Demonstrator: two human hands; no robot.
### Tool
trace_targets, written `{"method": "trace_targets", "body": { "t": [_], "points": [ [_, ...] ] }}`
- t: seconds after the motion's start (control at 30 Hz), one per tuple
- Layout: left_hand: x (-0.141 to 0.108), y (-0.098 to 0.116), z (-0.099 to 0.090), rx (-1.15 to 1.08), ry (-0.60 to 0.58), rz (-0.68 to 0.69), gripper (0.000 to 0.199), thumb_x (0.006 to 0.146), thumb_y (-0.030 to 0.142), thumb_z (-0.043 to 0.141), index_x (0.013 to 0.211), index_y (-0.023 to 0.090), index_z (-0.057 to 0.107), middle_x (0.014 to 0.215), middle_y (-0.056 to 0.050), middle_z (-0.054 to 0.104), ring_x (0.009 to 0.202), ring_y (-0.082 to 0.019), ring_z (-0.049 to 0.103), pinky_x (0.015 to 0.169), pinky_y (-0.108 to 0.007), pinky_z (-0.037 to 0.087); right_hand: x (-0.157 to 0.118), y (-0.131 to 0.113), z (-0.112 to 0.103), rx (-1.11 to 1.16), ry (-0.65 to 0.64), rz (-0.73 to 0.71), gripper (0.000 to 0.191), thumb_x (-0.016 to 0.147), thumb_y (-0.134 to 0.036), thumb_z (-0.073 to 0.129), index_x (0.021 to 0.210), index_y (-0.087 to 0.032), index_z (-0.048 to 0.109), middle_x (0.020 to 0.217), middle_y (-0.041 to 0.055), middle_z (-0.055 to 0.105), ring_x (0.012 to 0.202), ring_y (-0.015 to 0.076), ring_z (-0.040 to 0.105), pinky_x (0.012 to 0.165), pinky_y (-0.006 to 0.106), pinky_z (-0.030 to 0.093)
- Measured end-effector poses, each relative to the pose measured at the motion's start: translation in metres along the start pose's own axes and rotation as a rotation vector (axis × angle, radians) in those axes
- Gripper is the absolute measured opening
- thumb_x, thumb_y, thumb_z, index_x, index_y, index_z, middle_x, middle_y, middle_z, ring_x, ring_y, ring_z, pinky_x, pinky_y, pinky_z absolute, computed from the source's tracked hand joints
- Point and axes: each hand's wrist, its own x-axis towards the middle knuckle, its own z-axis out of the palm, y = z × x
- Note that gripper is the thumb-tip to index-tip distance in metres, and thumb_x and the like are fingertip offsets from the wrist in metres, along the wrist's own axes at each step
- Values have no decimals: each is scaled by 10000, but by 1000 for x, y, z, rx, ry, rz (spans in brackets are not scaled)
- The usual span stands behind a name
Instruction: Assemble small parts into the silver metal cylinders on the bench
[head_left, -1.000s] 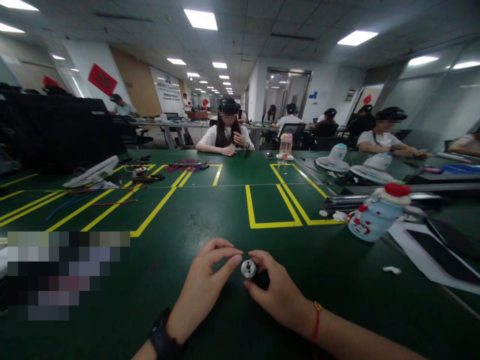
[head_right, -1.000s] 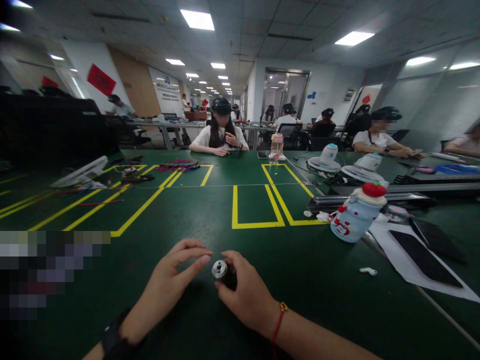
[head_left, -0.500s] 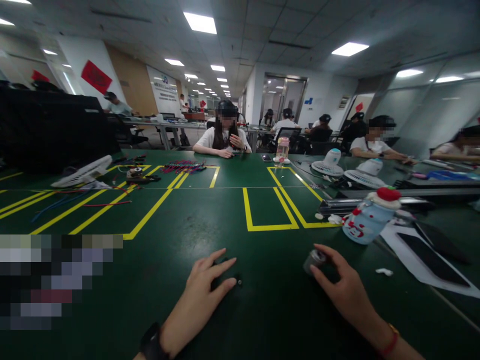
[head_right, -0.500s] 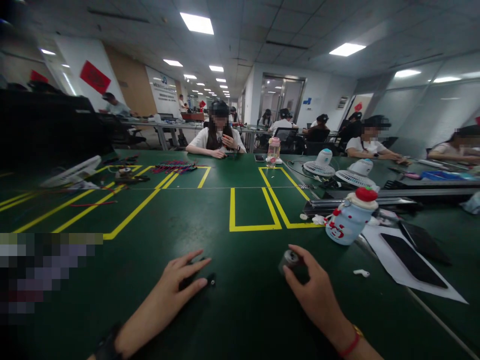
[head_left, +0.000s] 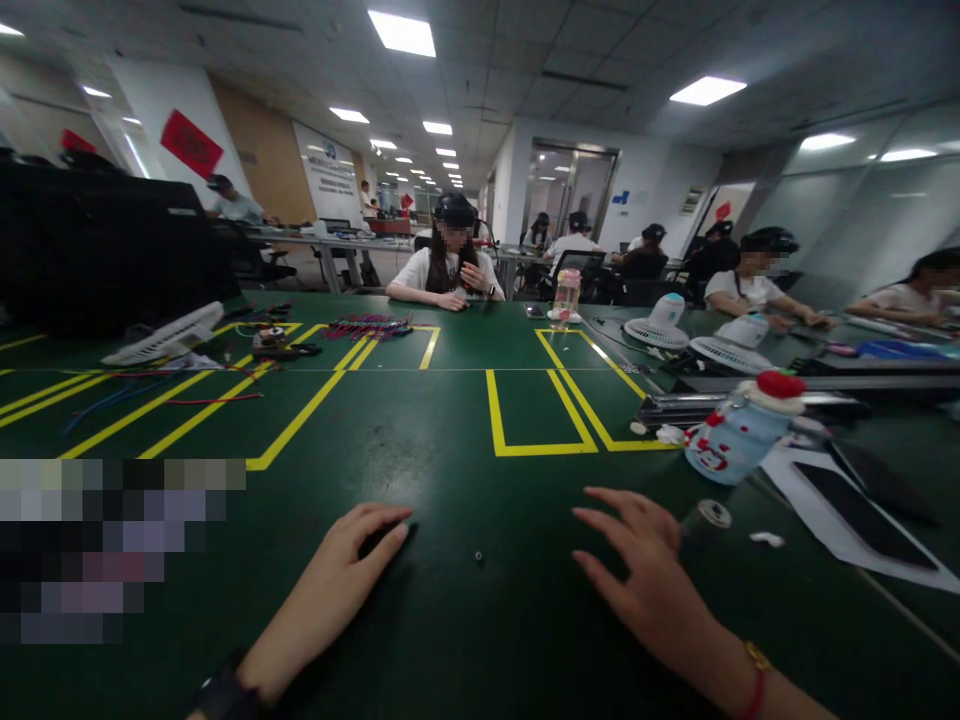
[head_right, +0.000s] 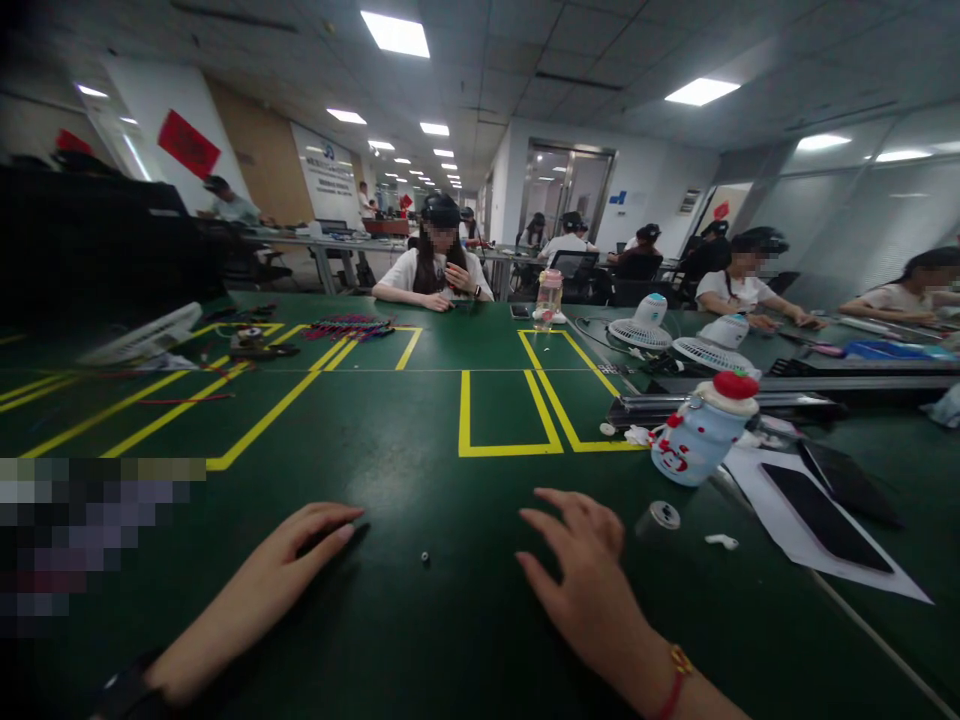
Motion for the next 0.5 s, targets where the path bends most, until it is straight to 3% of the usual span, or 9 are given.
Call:
{"method": "trace_targets", "body": {
  "t": [0.07, 0.13, 0.2, 0.27, 0.37, 0.5],
  "points": [
    [0, -2, 2, 17, -2, 10, 329, 868, 444, 450, 1103, 282, 614, 1145, -26, 602, 1091, -222, 541, 972, -393, 412, 14, -41, 12, 150, -163, -84, 374, 817, -437, 518, 1184, -366, 520, 1277, 5, 484, 1155, 231, 408, 938, 422, 299],
    [0, -3, 1, 34, 3, 0, 322, 870, 443, 448, 1092, 279, 615, 1139, -26, 601, 1089, -221, 539, 974, -393, 407, 27, -72, 24, 251, -227, -118, 345, 807, -449, 539, 1144, -378, 545, 1250, -9, 499, 1132, 221, 411, 922, 413, 306],
    [-1, -2, -1, 45, 8, -13, 311, 872, 443, 447, 1067, 275, 622, 1128, -25, 602, 1082, -221, 541, 971, -392, 407, 37, -89, 30, 293, -247, -149, 222, 816, -422, 541, 1021, -367, 605, 1160, -27, 545, 1081, 204, 433, 901, 405, 309],
    [-2, -1, -3, 47, 9, -19, 303, 872, 442, 447, 1050, 275, 626, 1121, -22, 602, 1074, -219, 545, 967, -389, 411, 43, -88, 26, 295, -237, -160, 139, 845, -366, 511, 913, -333, 628, 1047, -33, 585, 1014, 182, 463, 878, 391, 316],
    [-3, 0, -3, 34, 4, -25, 296, 872, 440, 446, 1041, 282, 632, 1124, -17, 600, 1073, -217, 544, 968, -388, 411, 42, -51, 1, 213, -108, -98, 162, 864, -323, 474, 947, -293, 611, 1003, -6, 598, 979, 176, 490, 868, 382, 330],
    [-1, -2, 1, 15, -6, -18, 294, 870, 439, 450, 1027, 283, 643, 1123, -20, 601, 1077, -220, 541, 970, -394, 412, 18, 45, -38, -46, 192, 82, 256, 842, -393, 466, 966, -219, 608, 1040, 60, 587, 998, 219, 507, 865, 396, 366]
  ]
}}
